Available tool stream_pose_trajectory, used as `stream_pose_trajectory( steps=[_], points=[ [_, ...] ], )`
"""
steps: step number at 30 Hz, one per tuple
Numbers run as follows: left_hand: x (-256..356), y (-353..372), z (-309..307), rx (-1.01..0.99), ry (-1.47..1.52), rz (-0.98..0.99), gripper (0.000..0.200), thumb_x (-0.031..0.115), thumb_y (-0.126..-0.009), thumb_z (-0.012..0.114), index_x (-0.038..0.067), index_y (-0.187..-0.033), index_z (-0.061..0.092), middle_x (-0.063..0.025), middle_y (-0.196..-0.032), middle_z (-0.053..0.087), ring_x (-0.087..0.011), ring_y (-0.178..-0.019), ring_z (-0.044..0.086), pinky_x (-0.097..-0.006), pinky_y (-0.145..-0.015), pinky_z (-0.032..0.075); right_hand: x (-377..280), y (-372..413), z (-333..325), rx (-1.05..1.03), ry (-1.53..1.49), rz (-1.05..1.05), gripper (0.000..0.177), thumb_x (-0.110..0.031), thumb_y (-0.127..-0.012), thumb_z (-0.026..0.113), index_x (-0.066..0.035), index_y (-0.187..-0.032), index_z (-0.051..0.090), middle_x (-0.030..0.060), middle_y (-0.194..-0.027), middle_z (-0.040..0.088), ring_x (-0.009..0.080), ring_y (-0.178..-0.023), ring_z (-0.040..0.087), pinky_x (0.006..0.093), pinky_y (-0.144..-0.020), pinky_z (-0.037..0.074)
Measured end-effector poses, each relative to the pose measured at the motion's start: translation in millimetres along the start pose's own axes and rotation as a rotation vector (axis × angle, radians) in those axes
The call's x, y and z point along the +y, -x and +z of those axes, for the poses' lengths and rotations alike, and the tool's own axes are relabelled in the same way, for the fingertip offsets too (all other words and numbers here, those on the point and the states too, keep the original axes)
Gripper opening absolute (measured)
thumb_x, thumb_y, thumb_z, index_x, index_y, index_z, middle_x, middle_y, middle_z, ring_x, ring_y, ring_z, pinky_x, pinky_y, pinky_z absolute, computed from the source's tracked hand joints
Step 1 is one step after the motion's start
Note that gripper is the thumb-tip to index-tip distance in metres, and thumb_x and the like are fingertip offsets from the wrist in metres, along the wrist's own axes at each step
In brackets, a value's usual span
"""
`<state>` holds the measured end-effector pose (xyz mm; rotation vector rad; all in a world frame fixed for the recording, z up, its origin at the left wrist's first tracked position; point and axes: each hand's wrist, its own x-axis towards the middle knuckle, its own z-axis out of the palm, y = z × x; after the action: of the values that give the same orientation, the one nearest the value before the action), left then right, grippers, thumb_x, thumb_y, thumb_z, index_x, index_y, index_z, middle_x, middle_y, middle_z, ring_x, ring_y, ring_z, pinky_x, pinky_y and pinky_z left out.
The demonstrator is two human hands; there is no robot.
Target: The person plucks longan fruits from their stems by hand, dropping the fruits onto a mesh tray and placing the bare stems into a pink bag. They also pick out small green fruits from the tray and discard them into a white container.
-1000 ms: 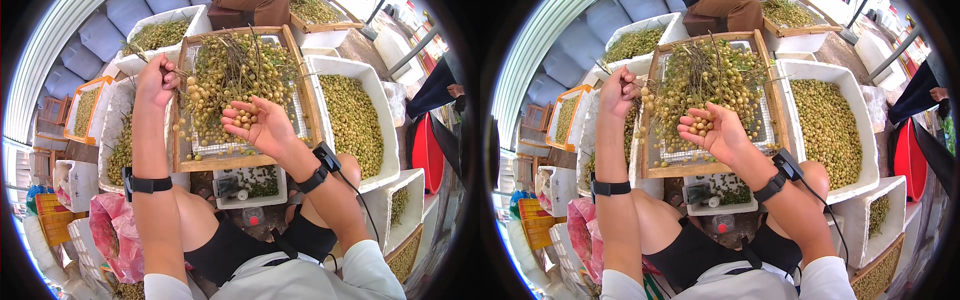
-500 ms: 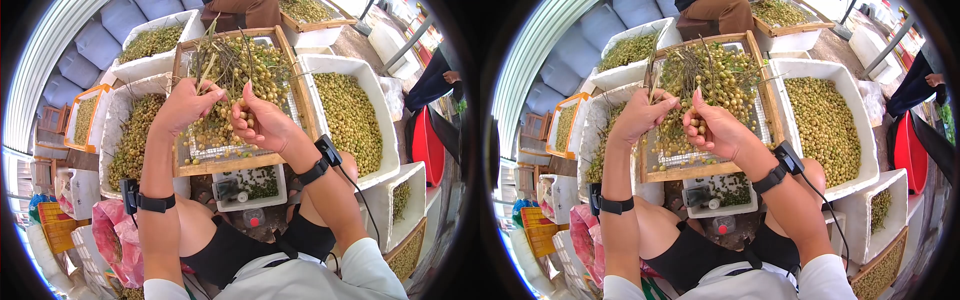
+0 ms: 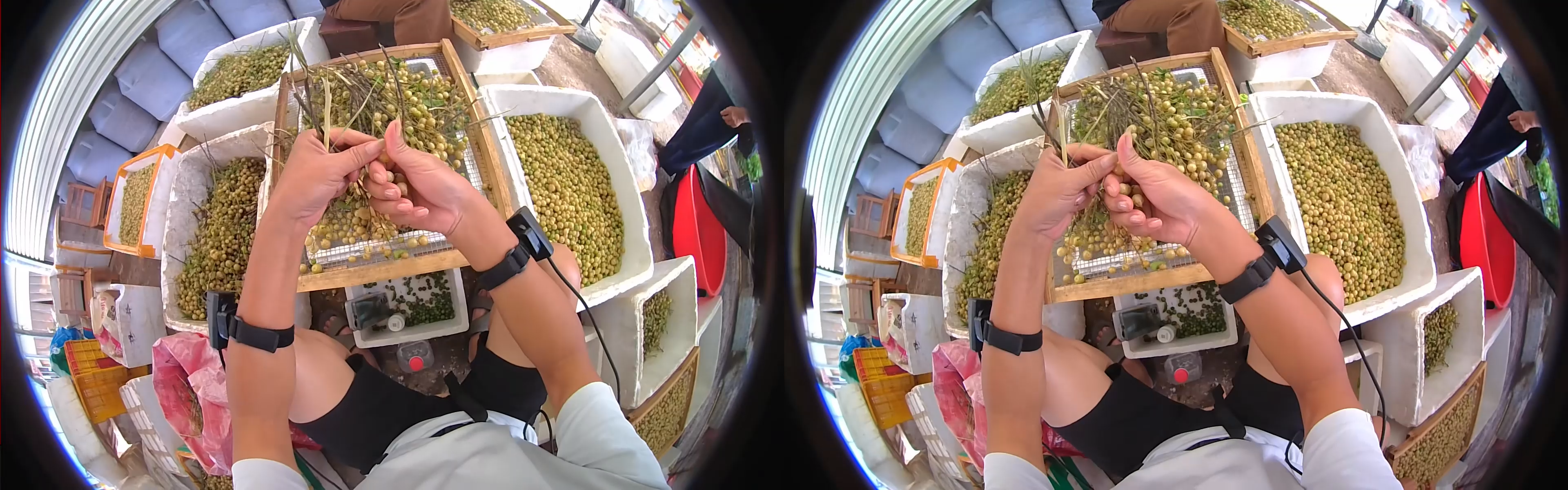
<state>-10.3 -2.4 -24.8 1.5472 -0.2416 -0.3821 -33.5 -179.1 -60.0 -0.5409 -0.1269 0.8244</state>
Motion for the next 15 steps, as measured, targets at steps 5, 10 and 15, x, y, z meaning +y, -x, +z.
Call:
stream_pose_trajectory(
  steps=[5, 10, 15],
  points=[
    [-3.4, -6.3, 9.4, 0.174, -0.104, 0.139, 0.016, 0.016, -0.093, 0.066, 0.001, -0.089, 0.065, -0.0002, -0.066, 0.059, -0.0062, -0.053, 0.053, -0.0196, -0.046, 0.038, -1.2, -0.6, -3.3, -0.025, 0.047, -0.031, 0.047, -0.047, -0.101, 0.043, -0.005, -0.086, 0.058, 0.0049, -0.072, 0.052, 0.0128, -0.059, 0.054, 0.0186, -0.042, 0.044],
    [17.2, -3.0, 1.3, 0.364, -0.132, 0.09, 0.018, 0.019, -0.091, 0.066, 0.002, -0.086, 0.065, 0.0053, -0.061, 0.049, -0.0023, -0.045, 0.037, -0.0196, -0.042, 0.027, 4.2, -1.4, 4.0, 0.144, -0.182, -0.275, 0.042, -0.031, -0.105, 0.034, 0.005, -0.122, 0.048, 0.0202, -0.115, 0.058, 0.0333, -0.111, 0.059, 0.0469, -0.1, 0.05],
    [26.6, 18.4, 9.1, 0.369, -0.538, 0.229, 0.021, 0.018, -0.084, 0.072, -0.003, -0.088, 0.073, -0.0017, -0.068, 0.064, -0.0048, -0.06, 0.053, -0.0205, -0.054, 0.039, 4.1, 6.8, 4.2, 0.211, -0.268, -0.328, 0.041, -0.029, -0.105, 0.028, 0.004, -0.122, 0.046, 0.0248, -0.123, 0.055, 0.0362, -0.113, 0.058, 0.0485, -0.101, 0.048]
  ],
)
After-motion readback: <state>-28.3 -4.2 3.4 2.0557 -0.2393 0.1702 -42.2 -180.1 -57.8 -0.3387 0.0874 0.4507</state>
